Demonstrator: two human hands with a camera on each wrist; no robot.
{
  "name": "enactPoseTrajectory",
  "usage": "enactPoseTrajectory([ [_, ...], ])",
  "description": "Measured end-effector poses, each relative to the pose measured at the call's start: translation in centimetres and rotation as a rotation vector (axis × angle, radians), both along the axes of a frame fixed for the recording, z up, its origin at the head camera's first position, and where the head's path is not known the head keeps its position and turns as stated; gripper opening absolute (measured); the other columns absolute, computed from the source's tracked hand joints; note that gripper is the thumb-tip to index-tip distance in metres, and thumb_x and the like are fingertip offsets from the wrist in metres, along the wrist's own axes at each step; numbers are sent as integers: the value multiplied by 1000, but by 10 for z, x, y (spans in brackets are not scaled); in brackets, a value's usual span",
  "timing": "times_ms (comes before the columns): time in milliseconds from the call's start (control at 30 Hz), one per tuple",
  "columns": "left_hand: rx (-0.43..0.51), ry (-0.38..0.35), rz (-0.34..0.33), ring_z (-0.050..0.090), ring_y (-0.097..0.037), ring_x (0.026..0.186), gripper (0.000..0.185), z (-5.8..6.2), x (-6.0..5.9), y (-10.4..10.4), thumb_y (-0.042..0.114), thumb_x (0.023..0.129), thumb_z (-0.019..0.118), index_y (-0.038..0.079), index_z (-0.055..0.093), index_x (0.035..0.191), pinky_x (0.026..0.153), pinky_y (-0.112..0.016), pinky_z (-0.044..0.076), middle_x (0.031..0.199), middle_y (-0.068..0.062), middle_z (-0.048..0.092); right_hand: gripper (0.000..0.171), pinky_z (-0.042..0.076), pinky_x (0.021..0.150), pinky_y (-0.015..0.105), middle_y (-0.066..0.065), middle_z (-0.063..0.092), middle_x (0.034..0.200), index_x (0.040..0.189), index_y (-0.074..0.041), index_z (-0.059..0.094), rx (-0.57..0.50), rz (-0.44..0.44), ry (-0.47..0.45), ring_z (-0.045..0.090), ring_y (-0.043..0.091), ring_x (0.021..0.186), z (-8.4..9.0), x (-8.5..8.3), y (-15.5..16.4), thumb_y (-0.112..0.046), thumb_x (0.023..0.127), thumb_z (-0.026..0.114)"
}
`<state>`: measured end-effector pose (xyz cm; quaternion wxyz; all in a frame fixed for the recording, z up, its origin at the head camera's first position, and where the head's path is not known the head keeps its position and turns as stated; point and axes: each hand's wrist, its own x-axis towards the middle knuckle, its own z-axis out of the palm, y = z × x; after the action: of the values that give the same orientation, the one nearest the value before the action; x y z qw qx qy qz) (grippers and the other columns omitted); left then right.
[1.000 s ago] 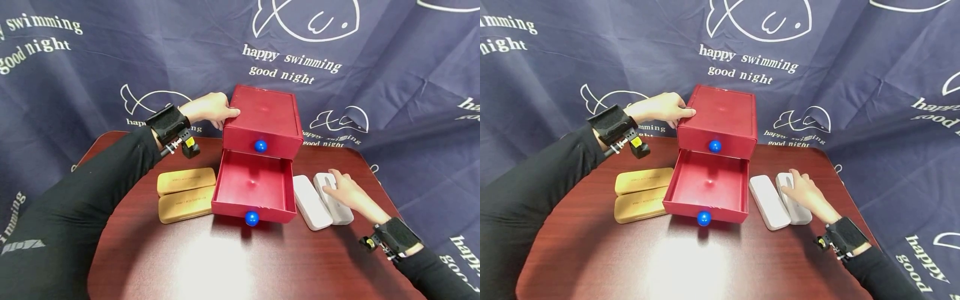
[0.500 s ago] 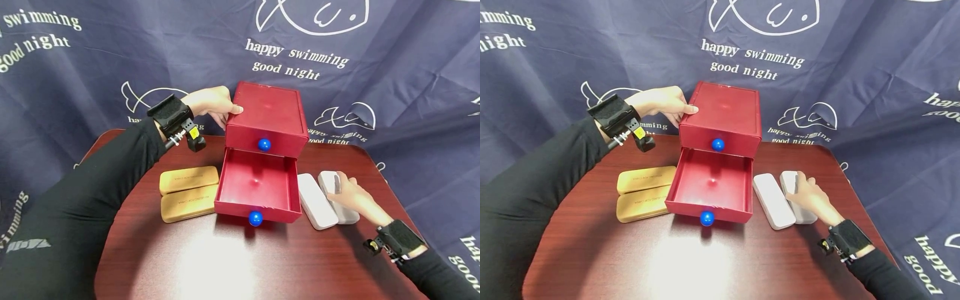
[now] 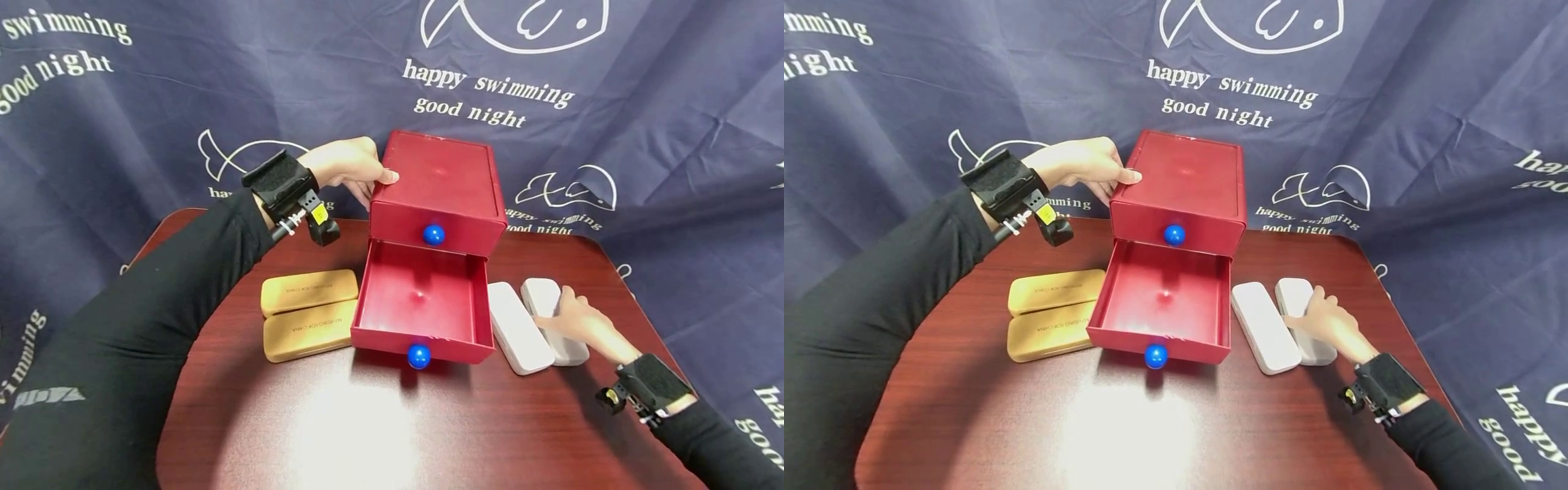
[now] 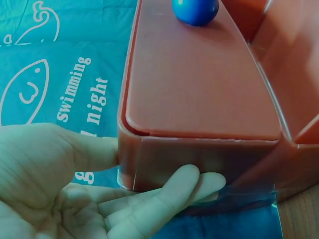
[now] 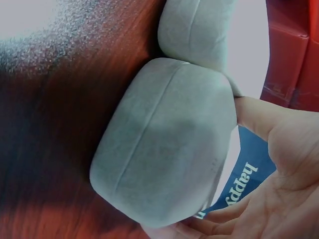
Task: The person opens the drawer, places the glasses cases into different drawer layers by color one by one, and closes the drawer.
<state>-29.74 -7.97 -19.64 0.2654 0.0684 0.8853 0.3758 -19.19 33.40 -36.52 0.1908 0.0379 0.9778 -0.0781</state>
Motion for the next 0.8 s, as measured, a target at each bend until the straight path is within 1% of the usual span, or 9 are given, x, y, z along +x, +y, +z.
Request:
enactPoseTrajectory([
  [67,3,-5,6,73,-16,74,28,0,0,1,23,104,57,-4,56,110,86,-37,61,79,-6,71,103,49,86,66,52,41,126,137,26,21,-10,9,-19,53,61,112,0,-1,2,-54,90,65],
  [167,4,-11,16,73,-18,78,28,-1,0,1,23,104,57,-4,55,112,87,-37,61,86,-9,71,98,50,87,61,49,45,123,131,28,26,-42,26,-35,55,56,111,1,-2,5,-53,90,66],
  [300,3,-10,30,73,-20,83,28,-1,0,1,23,103,58,-3,53,113,88,-37,61,96,-13,70,92,52,85,55,45,49,120,126,27,31,-90,46,-40,59,48,105,3,-4,5,-49,89,68],
  [467,-1,-13,34,72,-23,90,26,0,0,2,23,104,57,-2,52,110,91,-38,60,104,-16,68,80,52,80,51,35,57,108,118,18,38,-99,70,-34,62,42,97,0,-10,9,-46,85,72],
  [533,0,-15,29,72,-22,90,25,0,1,2,23,104,57,-2,52,109,92,-38,59,102,-15,68,83,52,83,53,36,57,110,122,19,37,-105,82,-26,62,43,100,-3,-13,13,-45,84,74],
  [633,1,-6,14,72,-19,83,24,0,1,2,22,104,57,-2,53,107,90,-37,60,92,-11,70,94,50,92,58,41,53,125,135,22,31,-120,101,-10,59,48,111,-4,-16,19,-43,84,75],
  [700,2,4,2,73,-16,77,23,0,2,2,21,104,57,-2,54,105,86,-35,61,83,-7,70,100,46,99,62,45,46,136,143,21,26,-126,115,-1,53,52,120,-3,-19,22,-43,84,75],
  [800,4,19,-9,72,-14,71,22,0,2,1,20,103,56,-2,56,103,83,-34,62,77,-4,69,102,41,104,65,44,42,142,147,20,26,-131,128,5,49,52,125,3,-21,25,-43,84,76],
])
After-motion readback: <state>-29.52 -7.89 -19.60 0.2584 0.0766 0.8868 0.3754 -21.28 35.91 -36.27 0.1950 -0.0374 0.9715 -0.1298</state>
